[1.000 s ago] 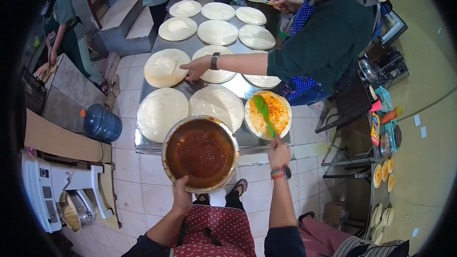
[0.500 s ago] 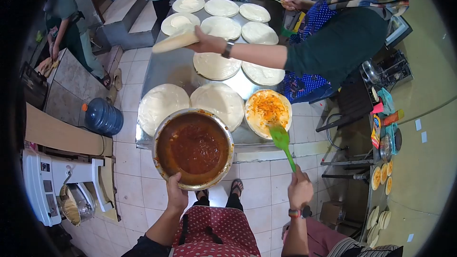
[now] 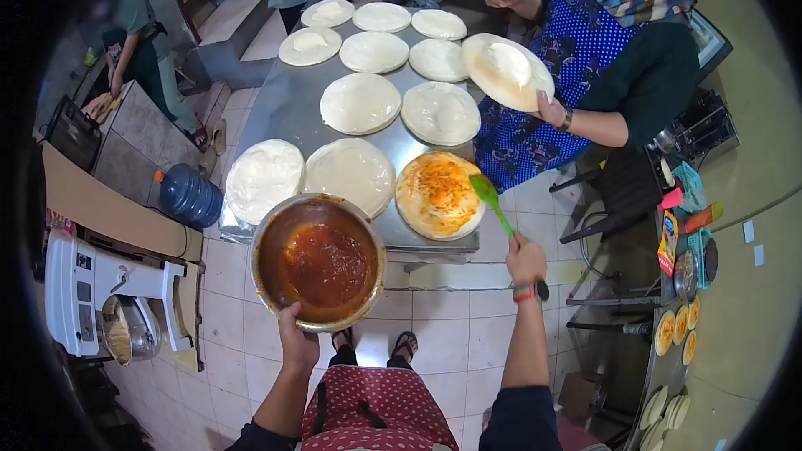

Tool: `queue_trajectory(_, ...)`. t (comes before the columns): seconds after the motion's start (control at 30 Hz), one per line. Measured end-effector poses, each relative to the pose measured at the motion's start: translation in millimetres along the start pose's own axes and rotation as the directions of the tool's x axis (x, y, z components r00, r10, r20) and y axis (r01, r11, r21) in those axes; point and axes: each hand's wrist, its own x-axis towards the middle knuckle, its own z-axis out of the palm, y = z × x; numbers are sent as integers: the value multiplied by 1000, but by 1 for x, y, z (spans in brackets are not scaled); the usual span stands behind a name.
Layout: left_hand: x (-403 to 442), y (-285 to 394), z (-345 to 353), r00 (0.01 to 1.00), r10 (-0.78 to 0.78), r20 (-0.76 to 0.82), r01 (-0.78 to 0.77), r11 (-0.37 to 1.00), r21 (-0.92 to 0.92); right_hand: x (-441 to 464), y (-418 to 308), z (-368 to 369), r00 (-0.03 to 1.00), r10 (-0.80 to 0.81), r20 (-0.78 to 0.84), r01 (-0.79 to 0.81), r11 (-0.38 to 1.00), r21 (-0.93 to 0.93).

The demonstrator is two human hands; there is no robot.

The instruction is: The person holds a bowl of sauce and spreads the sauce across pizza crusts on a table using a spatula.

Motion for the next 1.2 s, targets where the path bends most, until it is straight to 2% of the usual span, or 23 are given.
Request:
queue_trajectory(0.1,-1,-26,6,1000,19,-15,-20,999,-32,-55,29,9,996,79,34,-82,992,98)
queue_trajectory(0.17,1,-43,13,994,105,-32,-107,990,-96,-98,35,30,997,72,7,-72,972,226)
queue_trajectory(0.23,-6,-52,24,992,112,-59,-119,986,-117,-132,23,38,999,-7,-49,26,918,396)
queue_trajectory(0.3,-10,-55,36,988,111,-105,-124,984,-127,-141,17,37,1000,-15,3,11,867,498)
queue_trajectory(0.33,-14,-54,39,987,117,-106,-130,984,-120,-137,21,47,992,-47,-115,103,832,545)
queue_trajectory(0.43,-24,-53,54,985,126,-115,-138,985,-102,-102,20,52,987,19,-158,74,826,559)
queue_trajectory(0.5,-31,-48,68,990,37,-138,-48,995,-82,-99,24,68,994,20,-109,39,855,517)
queue_trajectory(0.6,-17,-63,55,988,123,-91,-128,990,-52,-133,9,79,985,-127,-117,170,830,532)
queue_trajectory(0.63,-16,-67,51,988,119,-101,-124,991,-46,-142,10,70,986,-127,-104,163,830,534)
queue_trajectory(0.7,-9,-66,50,983,132,-126,-138,990,-34,-143,4,47,996,-62,-58,85,777,624)
queue_trajectory(0.77,-4,-63,47,979,167,-118,-170,985,-12,-137,1,9,987,-39,-155,140,678,722)
queue_trajectory(0.83,2,-62,42,979,204,-24,-197,965,172,-132,-15,-28,964,-159,-214,264,673,691)
queue_trajectory(0.87,7,-62,40,976,213,-47,-200,959,200,-131,-27,-38,963,-175,-205,269,667,694)
queue_trajectory(0.9,10,-61,37,975,215,-59,-200,960,198,-133,-38,-44,961,-261,-90,262,758,597)
queue_trajectory(0.93,15,-60,36,979,201,-38,-182,940,289,-132,-49,-42,946,-323,29,269,833,483)
queue_trajectory(0.97,21,-58,34,983,184,-15,-164,910,381,-129,-60,-35,947,-321,30,268,834,482)
queue_trajectory(1.0,26,-58,35,970,242,32,-235,891,388,-129,-73,-26,937,-339,79,287,881,378)
queue_trajectory(1.07,39,-55,27,963,260,74,-266,859,438,-129,-97,-11,926,-348,149,315,927,205)
queue_trajectory(1.1,45,-50,24,951,285,119,-307,824,477,-133,-108,-8,927,-340,156,309,931,193)
queue_trajectory(1.17,52,-36,16,968,204,147,-245,890,385,-141,-132,-10,920,-305,247,267,948,176)
queue_trajectory(1.2,63,-35,6,946,256,198,-319,833,452,-147,-135,-7,918,-307,250,275,949,156)
